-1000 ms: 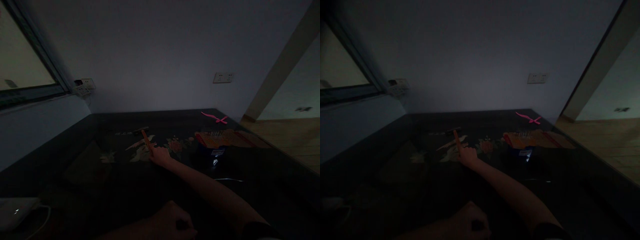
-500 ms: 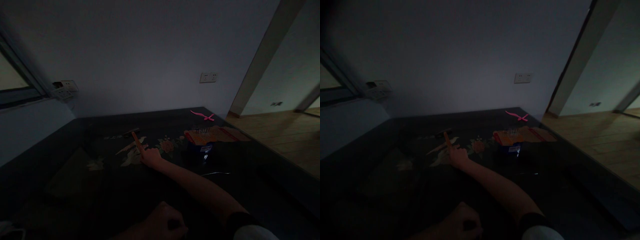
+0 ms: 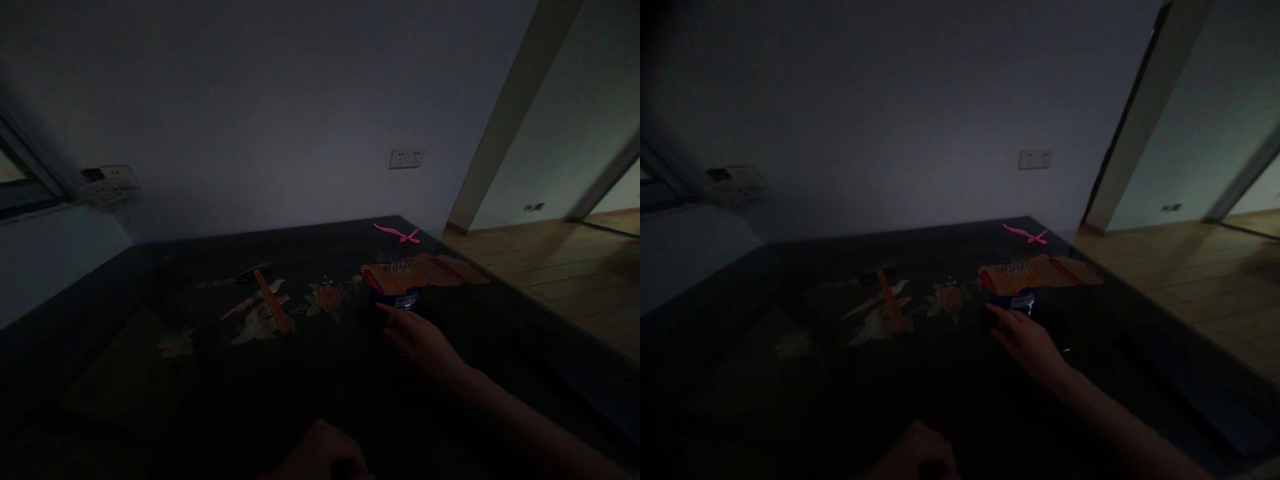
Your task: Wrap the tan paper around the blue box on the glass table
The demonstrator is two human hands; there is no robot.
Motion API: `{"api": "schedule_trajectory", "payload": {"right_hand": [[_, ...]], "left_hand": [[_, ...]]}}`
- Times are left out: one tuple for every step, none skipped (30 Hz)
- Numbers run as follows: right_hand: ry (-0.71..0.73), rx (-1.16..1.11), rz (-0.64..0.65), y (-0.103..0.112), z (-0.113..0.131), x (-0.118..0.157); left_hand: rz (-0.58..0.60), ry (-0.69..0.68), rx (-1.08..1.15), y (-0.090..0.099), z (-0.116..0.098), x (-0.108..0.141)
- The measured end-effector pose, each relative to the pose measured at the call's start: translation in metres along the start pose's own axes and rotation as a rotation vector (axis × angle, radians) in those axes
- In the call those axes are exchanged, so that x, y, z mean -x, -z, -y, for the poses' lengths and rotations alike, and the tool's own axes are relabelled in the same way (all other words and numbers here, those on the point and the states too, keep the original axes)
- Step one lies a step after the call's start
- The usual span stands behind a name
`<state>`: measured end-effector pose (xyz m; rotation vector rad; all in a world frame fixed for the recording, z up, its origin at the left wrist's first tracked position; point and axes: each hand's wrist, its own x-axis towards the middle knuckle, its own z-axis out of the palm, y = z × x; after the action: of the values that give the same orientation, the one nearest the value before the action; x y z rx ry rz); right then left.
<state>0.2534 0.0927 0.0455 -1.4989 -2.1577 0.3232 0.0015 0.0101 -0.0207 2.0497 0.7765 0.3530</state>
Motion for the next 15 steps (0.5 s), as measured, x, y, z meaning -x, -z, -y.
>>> {"api": "schedule_trajectory", "payload": {"right_hand": [[-0.042,-0.004,-0.052,0.009,-0.012,0.007],[-0.089,-0.016,-0.097,0.018,-0.024,0.012],[-0.128,-0.034,-0.146,0.025,-0.034,0.015],[-0.169,-0.044,-0.207,0.031,-0.043,0.016],[-0.216,-0.042,-0.249,0.035,-0.051,0.016],[-0.258,-0.03,-0.284,0.037,-0.058,0.014],[-0.291,-0.023,-0.3,0.037,-0.064,0.012],[-0.315,-0.025,-0.309,0.036,-0.069,0.008],[-0.323,-0.038,-0.327,0.034,-0.073,0.005],[-0.318,-0.062,-0.344,0.031,-0.075,0.0],[-0.307,-0.089,-0.365,0.028,-0.077,-0.004],[-0.291,-0.116,-0.386,0.024,-0.078,-0.009],[-0.279,-0.138,-0.399,0.02,-0.079,-0.014],[-0.273,-0.154,-0.407,0.016,-0.08,-0.018],[-0.272,-0.167,-0.412,0.013,-0.081,-0.023]], "left_hand": [[0.006,0.0,0.004,0.0,-0.001,0.0],[0.006,0.008,0.003,0.001,-0.003,0.0],[-0.003,0.021,0.001,0.002,-0.006,0.001],[-0.016,0.033,-0.002,0.003,-0.009,0.002],[-0.028,0.041,-0.004,0.005,-0.013,0.003],[-0.035,0.045,-0.007,0.006,-0.016,0.004],[-0.039,0.048,-0.012,0.007,-0.019,0.004],[-0.041,0.055,-0.021,0.008,-0.021,0.005],[-0.041,0.062,-0.032,0.008,-0.022,0.005],[-0.038,0.07,-0.043,0.009,-0.023,0.005],[-0.031,0.079,-0.052,0.009,-0.024,0.005],[-0.023,0.087,-0.059,0.01,-0.025,0.005],[-0.021,0.093,-0.065,0.01,-0.025,0.004],[-0.023,0.098,-0.07,0.011,-0.025,0.005],[-0.026,0.1,-0.073,0.011,-0.026,0.005]]}}
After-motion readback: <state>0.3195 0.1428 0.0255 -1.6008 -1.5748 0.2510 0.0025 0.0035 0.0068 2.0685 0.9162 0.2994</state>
